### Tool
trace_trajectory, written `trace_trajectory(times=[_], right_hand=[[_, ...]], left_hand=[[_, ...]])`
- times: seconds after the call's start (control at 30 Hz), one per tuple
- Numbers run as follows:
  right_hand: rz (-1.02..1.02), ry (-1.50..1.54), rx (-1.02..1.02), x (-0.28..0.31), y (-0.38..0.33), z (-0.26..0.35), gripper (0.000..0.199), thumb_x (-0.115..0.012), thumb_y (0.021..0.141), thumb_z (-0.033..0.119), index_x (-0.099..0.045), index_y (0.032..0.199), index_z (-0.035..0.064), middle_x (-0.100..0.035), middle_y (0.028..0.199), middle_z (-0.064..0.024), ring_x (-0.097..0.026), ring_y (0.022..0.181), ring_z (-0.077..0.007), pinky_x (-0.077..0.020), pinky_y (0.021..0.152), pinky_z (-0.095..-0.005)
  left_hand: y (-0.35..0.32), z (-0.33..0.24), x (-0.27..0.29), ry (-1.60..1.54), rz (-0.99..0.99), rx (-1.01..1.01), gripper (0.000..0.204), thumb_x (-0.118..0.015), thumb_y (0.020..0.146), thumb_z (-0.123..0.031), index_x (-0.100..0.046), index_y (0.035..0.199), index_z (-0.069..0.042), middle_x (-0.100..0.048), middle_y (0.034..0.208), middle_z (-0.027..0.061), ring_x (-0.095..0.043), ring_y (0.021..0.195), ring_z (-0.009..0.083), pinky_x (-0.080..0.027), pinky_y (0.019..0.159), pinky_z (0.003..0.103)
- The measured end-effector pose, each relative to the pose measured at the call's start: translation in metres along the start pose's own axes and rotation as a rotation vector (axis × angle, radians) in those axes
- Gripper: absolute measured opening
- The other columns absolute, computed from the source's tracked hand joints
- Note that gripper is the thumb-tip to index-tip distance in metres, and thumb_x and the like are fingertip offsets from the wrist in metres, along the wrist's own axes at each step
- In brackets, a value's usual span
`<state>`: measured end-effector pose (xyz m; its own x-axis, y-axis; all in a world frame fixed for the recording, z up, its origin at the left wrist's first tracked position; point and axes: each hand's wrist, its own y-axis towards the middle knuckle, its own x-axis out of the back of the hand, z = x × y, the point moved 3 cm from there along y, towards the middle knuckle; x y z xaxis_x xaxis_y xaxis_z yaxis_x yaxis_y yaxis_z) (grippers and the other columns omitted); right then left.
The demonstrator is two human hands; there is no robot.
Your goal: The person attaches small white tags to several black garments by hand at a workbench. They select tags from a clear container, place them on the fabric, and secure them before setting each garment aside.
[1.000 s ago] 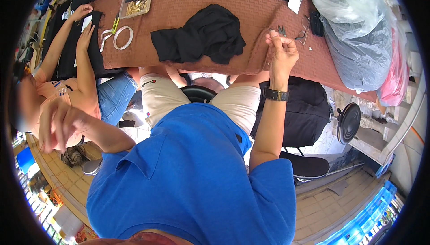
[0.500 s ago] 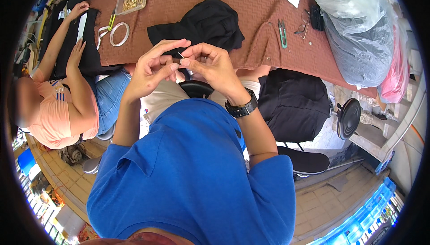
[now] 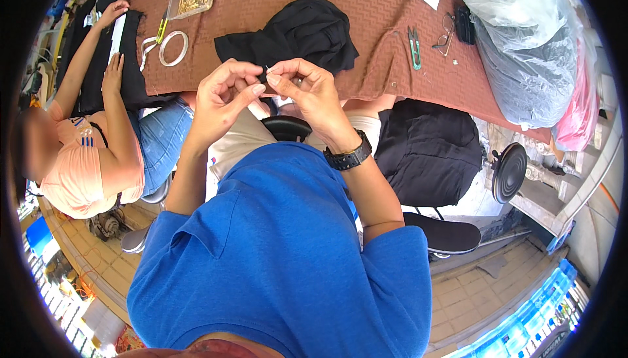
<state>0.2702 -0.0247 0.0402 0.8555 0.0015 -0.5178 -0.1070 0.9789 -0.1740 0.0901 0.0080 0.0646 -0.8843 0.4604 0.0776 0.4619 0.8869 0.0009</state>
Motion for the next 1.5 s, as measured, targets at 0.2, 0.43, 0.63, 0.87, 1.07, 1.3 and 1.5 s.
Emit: trace_trajectory(times=[0.2, 0.43, 0.63, 0.87, 1.07, 1.3, 1.5], right_hand=[[-0.019, -0.038, 0.035, 0.001, 0.002, 0.001, 0.017, -0.074, 0.093, 0.011, -0.070, 0.107, 0.0019, -0.068, 0.093, 0.0002, -0.060, 0.084, -0.0057, -0.0500, 0.075, -0.0229], [-0.034, -0.029, 0.054, 0.001, 0.001, 0.001, 0.015, -0.074, 0.093, 0.010, -0.071, 0.107, 0.0026, -0.066, 0.089, 0.0019, -0.057, 0.080, -0.0045, -0.0485, 0.073, -0.0223], [-0.032, -0.063, 0.051, 0.004, 0.002, -0.003, 0.016, -0.074, 0.093, 0.009, -0.070, 0.106, 0.0015, -0.067, 0.089, 0.0015, -0.057, 0.079, -0.0047, -0.0482, 0.073, -0.0220], [0.057, -0.620, 0.230, -0.004, -0.003, 0.000, 0.006, -0.074, 0.090, 0.005, -0.073, 0.094, 0.0027, -0.055, 0.086, 0.0014, -0.052, 0.072, -0.0057, -0.0419, 0.062, -0.0222], [-0.066, -0.441, 0.342, 0.006, -0.001, 0.001, 0.006, -0.075, 0.090, 0.006, -0.072, 0.093, 0.0025, -0.056, 0.086, 0.0018, -0.053, 0.075, -0.0066, -0.0425, 0.065, -0.0229], [0.000, -0.519, 0.309, 0.004, -0.011, 0.012, 0.005, -0.073, 0.089, 0.002, -0.072, 0.094, 0.0017, -0.059, 0.087, 0.0003, -0.056, 0.077, -0.0081, -0.0457, 0.068, -0.0248], [-0.044, -0.590, 0.242, 0.019, -0.009, 0.008, 0.005, -0.074, 0.089, 0.003, -0.072, 0.093, 0.0021, -0.061, 0.089, -0.0012, -0.057, 0.080, -0.0099, -0.0458, 0.069, -0.0245]], left_hand=[[0.002, -0.005, 0.001, 0.094, -0.111, -0.033, 0.011, -0.071, 0.092, 0.002, -0.072, 0.103, 0.001, -0.059, 0.088, 0.0028, -0.066, 0.072, 0.0089, -0.047, 0.064, 0.021], [0.002, -0.014, 0.002, 0.140, -0.137, -0.067, 0.010, -0.073, 0.090, 0.001, -0.074, 0.100, -0.001, -0.059, 0.086, -0.0001, -0.055, 0.071, 0.0042, -0.040, 0.062, 0.020], [0.002, -0.019, 0.003, 0.195, -0.119, -0.067, 0.008, -0.074, 0.089, 0.000, -0.075, 0.097, 0.000, -0.058, 0.084, -0.0004, -0.053, 0.071, 0.0043, -0.040, 0.062, 0.020], [0.012, -0.018, 0.005, 0.326, -0.068, -0.157, 0.005, -0.073, 0.090, -0.004, -0.073, 0.092, 0.001, -0.057, 0.085, 0.0012, -0.052, 0.069, 0.0066, -0.040, 0.060, 0.021], [0.013, -0.014, -0.004, 0.286, 0.019, -0.136, 0.008, -0.072, 0.092, -0.006, -0.071, 0.091, 0.002, -0.055, 0.085, 0.0014, -0.051, 0.068, 0.0070, -0.039, 0.059, 0.022], [0.023, -0.014, -0.006, 0.279, 0.044, -0.139, 0.006, -0.072, 0.092, -0.005, -0.071, 0.091, 0.001, -0.053, 0.084, 0.0004, -0.048, 0.066, 0.0051, -0.039, 0.057, 0.022], [0.026, -0.018, -0.010, 0.292, 0.052, -0.153, 0.007, -0.071, 0.092, -0.005, -0.070, 0.091, 0.002, -0.052, 0.084, 0.0010, -0.049, 0.066, 0.0053, -0.039, 0.057, 0.022]])
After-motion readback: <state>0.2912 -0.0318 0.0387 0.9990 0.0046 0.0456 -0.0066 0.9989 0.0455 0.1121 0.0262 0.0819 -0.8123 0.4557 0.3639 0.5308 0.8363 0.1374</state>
